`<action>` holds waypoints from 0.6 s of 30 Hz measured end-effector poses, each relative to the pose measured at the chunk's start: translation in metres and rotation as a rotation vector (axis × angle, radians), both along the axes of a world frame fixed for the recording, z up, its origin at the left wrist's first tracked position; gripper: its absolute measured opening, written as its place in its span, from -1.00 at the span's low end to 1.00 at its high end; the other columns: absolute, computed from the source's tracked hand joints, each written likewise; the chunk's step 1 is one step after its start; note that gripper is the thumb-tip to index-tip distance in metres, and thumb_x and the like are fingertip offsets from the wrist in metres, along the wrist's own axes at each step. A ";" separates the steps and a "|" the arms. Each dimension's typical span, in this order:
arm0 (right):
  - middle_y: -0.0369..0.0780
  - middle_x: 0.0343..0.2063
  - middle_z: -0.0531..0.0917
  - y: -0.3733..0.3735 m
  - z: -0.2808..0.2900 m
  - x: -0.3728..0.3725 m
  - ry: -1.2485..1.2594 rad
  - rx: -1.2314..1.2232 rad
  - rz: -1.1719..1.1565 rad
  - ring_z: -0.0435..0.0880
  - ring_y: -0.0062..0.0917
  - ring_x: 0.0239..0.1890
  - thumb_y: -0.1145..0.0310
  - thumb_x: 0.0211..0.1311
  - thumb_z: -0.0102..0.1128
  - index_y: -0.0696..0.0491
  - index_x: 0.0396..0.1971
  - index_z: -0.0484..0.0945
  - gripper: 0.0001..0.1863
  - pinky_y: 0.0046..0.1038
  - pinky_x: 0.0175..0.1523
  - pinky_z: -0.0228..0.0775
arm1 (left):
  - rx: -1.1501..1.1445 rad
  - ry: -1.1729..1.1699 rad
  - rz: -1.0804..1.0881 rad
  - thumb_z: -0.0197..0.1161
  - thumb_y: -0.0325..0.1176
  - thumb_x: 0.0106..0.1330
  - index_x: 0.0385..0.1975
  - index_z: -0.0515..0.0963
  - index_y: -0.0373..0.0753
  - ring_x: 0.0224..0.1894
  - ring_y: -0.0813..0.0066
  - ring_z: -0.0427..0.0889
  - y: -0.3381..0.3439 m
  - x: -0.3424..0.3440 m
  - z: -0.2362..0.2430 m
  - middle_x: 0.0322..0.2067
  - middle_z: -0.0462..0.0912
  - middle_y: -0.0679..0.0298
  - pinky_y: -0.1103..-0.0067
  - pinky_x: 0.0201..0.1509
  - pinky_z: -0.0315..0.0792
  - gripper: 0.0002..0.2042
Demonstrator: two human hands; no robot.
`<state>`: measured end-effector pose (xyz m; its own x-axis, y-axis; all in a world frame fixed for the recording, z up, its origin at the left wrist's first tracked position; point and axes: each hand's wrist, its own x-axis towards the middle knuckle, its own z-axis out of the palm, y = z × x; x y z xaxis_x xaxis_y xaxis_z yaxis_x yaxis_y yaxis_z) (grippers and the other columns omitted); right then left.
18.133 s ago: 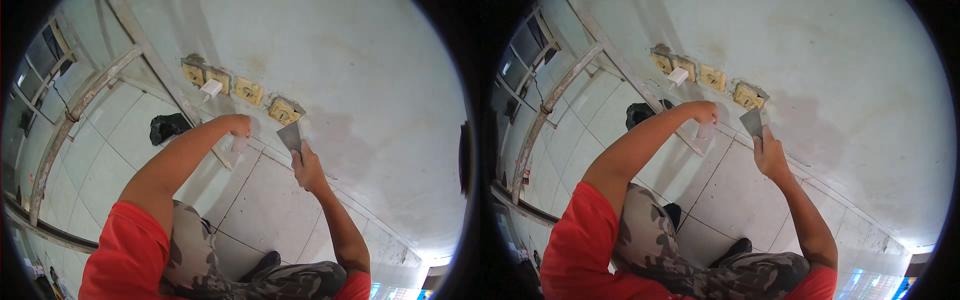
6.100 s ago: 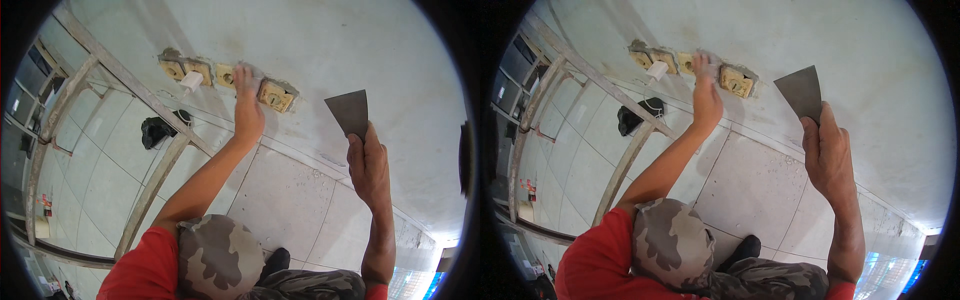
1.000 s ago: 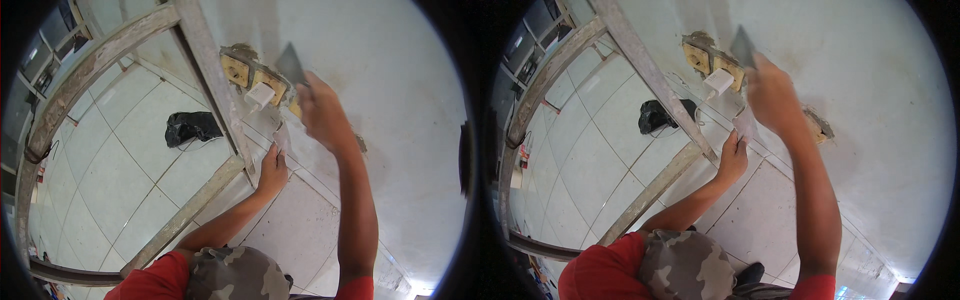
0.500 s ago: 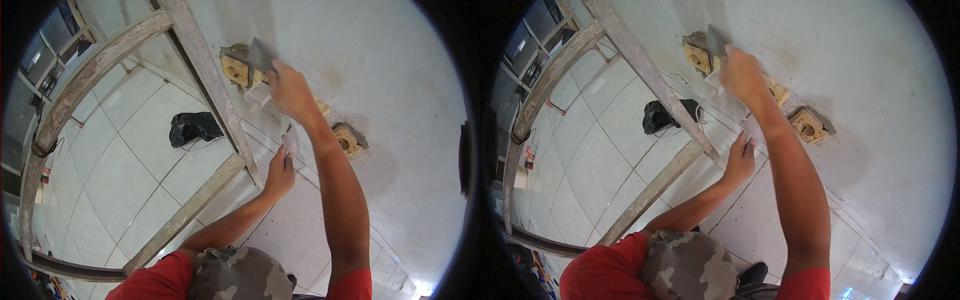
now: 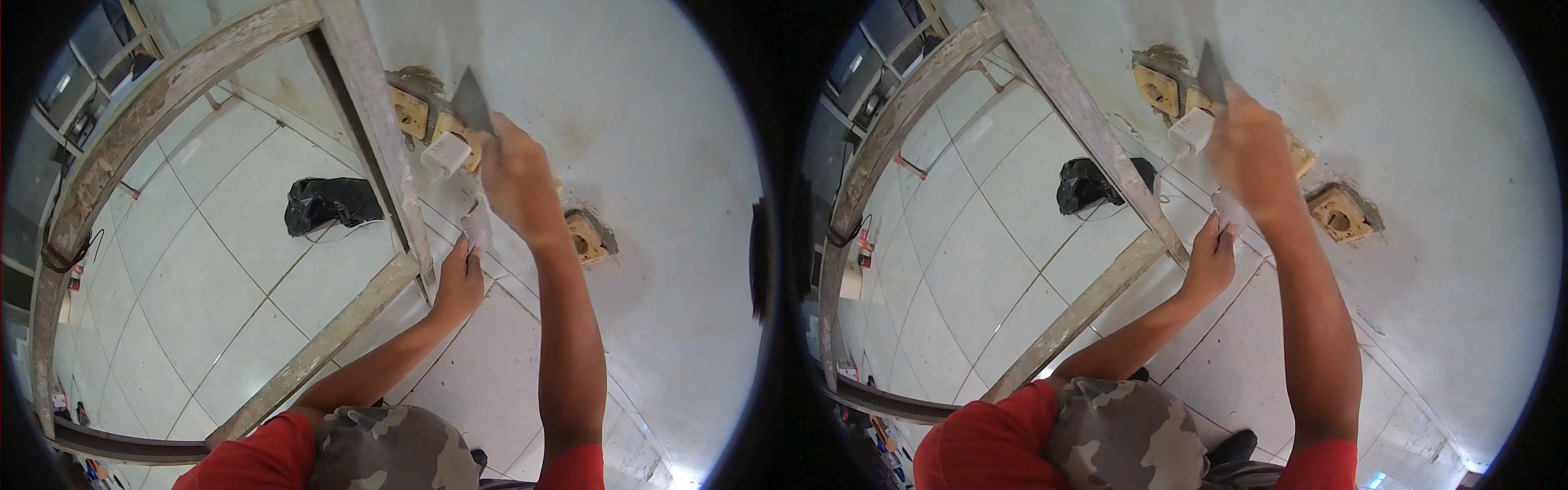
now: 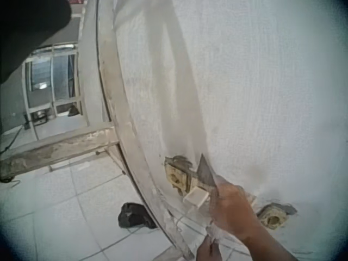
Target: Repairing and preparing a wall surface near electrical outlets using a scraper and sanding block.
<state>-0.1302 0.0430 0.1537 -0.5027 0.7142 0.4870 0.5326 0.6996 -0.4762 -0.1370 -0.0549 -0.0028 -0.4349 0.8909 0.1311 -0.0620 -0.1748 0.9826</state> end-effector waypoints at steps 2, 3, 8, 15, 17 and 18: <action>0.15 -0.21 0.62 0.002 -0.001 0.006 0.060 0.047 0.012 0.55 0.12 -0.10 0.32 0.35 -0.04 0.26 0.00 0.48 -0.64 -0.15 0.01 0.41 | 0.007 -0.007 0.003 -0.11 -0.54 0.39 -0.08 0.38 -0.43 -0.37 0.21 0.46 0.004 0.000 -0.004 -0.40 0.50 -0.07 0.44 -0.18 0.36 -0.81; 0.15 -0.21 0.62 0.006 -0.003 -0.003 0.056 0.049 0.006 0.55 0.12 -0.10 0.32 0.35 -0.04 0.26 0.00 0.48 -0.64 -0.15 0.01 0.41 | 0.013 -0.010 0.008 -0.11 -0.54 0.39 -0.08 0.38 -0.43 -0.35 0.19 0.47 0.005 0.001 -0.005 -0.38 0.51 -0.08 0.45 -0.16 0.37 -0.80; 0.12 -0.25 0.64 -0.004 0.004 -0.016 -0.018 0.034 -0.035 0.58 0.10 -0.14 0.32 0.34 -0.01 0.29 -0.04 0.48 -0.65 -0.14 -0.02 0.42 | -0.011 -0.009 0.001 -0.10 -0.53 0.39 -0.09 0.38 -0.43 -0.35 0.16 0.49 0.001 0.000 -0.006 -0.39 0.49 -0.10 0.43 -0.17 0.37 -0.81; 0.16 -0.22 0.62 0.013 -0.003 -0.019 -0.008 0.103 -0.034 0.59 0.04 -0.12 0.28 0.36 -0.02 0.28 0.00 0.47 -0.61 -0.19 0.03 0.40 | -0.006 0.032 0.007 -0.08 -0.52 0.40 -0.19 0.36 -0.42 -0.42 0.18 0.39 0.007 0.005 -0.015 -0.46 0.44 -0.04 0.44 -0.23 0.34 -0.88; 0.13 -0.28 0.63 0.012 0.002 -0.032 -0.134 -0.120 -0.054 0.61 -0.02 -0.24 0.27 0.36 -0.01 0.26 0.01 0.46 -0.61 -0.20 -0.02 0.41 | -0.033 0.005 -0.049 -0.09 -0.56 0.37 -0.05 0.39 -0.42 -0.28 0.55 0.40 0.002 0.002 -0.008 -0.34 0.50 0.19 0.59 -0.13 0.34 -0.78; 0.10 -0.35 0.62 0.014 -0.003 -0.016 -0.065 0.002 -0.020 0.58 -0.05 -0.33 0.28 0.37 -0.01 0.25 0.03 0.45 -0.62 -0.23 -0.08 0.42 | 0.002 -0.003 -0.041 -0.08 -0.53 0.39 -0.12 0.38 -0.42 -0.36 0.45 0.38 0.003 0.003 -0.003 -0.41 0.46 0.11 0.53 -0.20 0.33 -0.84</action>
